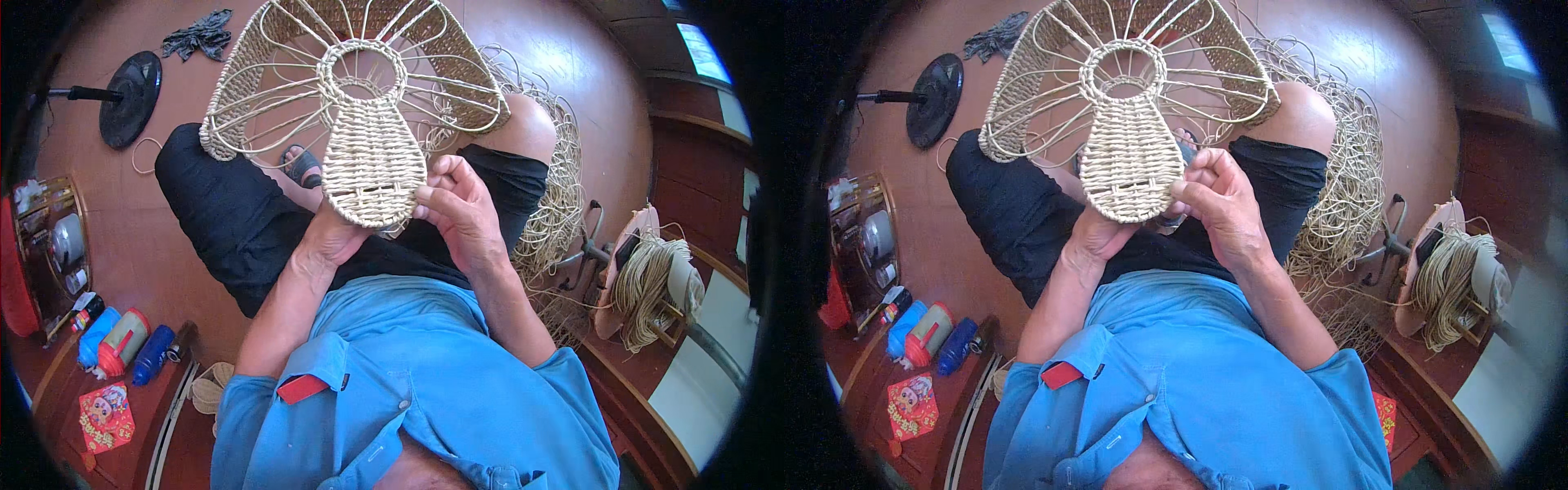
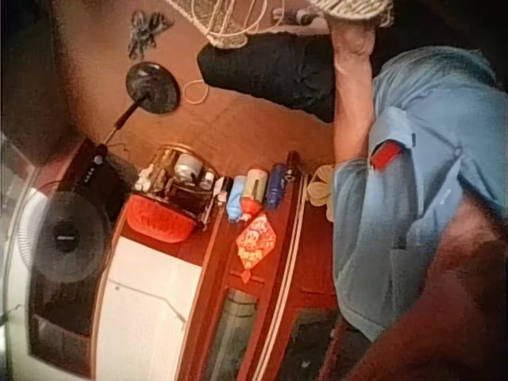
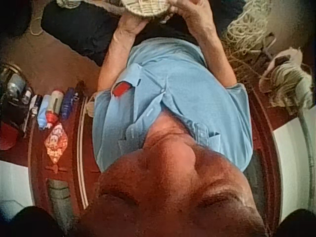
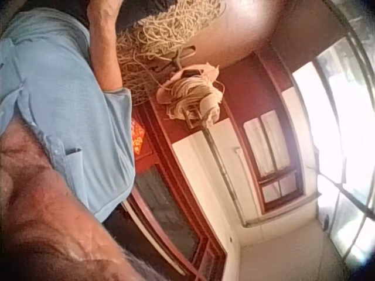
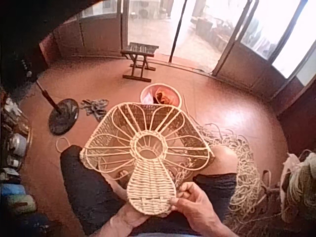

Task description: Weaving a straw fan or decorative object by hand using reeds.

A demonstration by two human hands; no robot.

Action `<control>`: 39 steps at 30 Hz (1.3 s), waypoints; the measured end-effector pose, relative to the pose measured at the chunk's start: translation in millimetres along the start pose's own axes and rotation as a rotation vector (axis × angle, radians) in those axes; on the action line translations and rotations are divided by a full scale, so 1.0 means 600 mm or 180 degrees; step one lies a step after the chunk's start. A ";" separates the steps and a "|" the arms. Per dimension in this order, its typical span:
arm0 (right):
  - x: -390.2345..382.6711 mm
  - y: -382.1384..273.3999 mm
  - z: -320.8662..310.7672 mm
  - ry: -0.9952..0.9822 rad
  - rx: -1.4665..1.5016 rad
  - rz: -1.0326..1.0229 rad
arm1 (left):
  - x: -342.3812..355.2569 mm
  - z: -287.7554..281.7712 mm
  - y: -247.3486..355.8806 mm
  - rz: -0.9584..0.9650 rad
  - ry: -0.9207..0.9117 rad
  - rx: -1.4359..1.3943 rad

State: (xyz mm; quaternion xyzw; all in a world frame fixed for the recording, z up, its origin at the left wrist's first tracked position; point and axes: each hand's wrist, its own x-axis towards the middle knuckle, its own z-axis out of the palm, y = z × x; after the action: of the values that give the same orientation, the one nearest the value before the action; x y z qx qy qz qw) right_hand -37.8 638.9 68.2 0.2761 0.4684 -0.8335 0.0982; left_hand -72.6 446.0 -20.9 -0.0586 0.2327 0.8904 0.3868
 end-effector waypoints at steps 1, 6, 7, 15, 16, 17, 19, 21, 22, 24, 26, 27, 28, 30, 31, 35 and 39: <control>-0.002 -0.002 0.001 -0.0122 0.0033 -0.0067 | 0.001 0.000 0.001 -0.0079 0.0099 -0.0030; -0.012 -0.023 0.012 -0.0140 -0.2209 -0.1151 | 0.004 -0.001 0.005 0.0043 0.0059 0.0052; -0.015 -0.029 0.014 -0.0171 -0.2228 -0.1211 | 0.004 -0.001 0.004 0.0151 0.0073 0.0112; -0.015 -0.054 0.021 -0.0216 -0.3124 -0.1093 | 0.006 -0.004 -0.010 0.0038 0.0047 0.0076; -0.015 -0.055 0.021 -0.0261 -0.3094 -0.1147 | 0.005 -0.003 -0.011 0.0001 0.0036 0.0155; -0.015 -0.055 0.022 -0.0289 -0.3159 -0.1308 | 0.004 -0.003 -0.011 0.0033 0.0030 0.0143; -0.015 -0.057 0.023 -0.0323 -0.3229 -0.1464 | 0.003 -0.001 -0.012 -0.0054 -0.0099 -0.0114; -0.016 -0.060 0.024 -0.0310 -0.3441 -0.1534 | 0.002 0.001 -0.012 -0.0081 -0.0164 -0.0211; -0.016 -0.061 0.025 -0.0314 -0.3442 -0.1540 | 0.003 0.002 -0.012 -0.0128 -0.0223 -0.0283; -0.015 -0.065 0.027 -0.0320 -0.3621 -0.1553 | 0.005 0.003 -0.012 -0.0157 -0.0187 -0.0317; -0.016 -0.069 0.028 -0.0361 -0.3644 -0.1605 | 0.009 0.001 -0.013 -0.0208 -0.0140 -0.0341; -0.016 -0.071 0.029 -0.0366 -0.3688 -0.1570 | 0.011 -0.001 -0.012 -0.0103 -0.0198 -0.0204; -0.017 -0.073 0.029 -0.0383 -0.3677 -0.1618 | 0.013 -0.003 -0.012 0.0002 -0.0235 -0.0063; -0.017 -0.076 0.030 -0.0386 -0.3784 -0.1663 | 0.018 -0.007 -0.012 0.0028 -0.0199 0.0046; -0.017 -0.077 0.032 -0.0398 -0.3786 -0.1665 | 0.021 -0.010 -0.012 0.0011 -0.0154 0.0182; -0.015 -0.083 0.036 -0.0382 -0.3770 -0.1403 | 0.030 -0.019 -0.016 0.0155 -0.0015 0.0318; -0.010 -0.083 0.035 -0.0412 -0.3846 -0.1264 | 0.023 -0.021 -0.019 0.0118 0.0013 0.0265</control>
State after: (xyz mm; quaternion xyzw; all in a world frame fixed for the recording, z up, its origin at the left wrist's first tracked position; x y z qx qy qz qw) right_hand -61.9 647.7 116.3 0.0290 0.8911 -0.4398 0.1083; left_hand -75.1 455.9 -39.9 -0.0400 0.2714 0.8868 0.3718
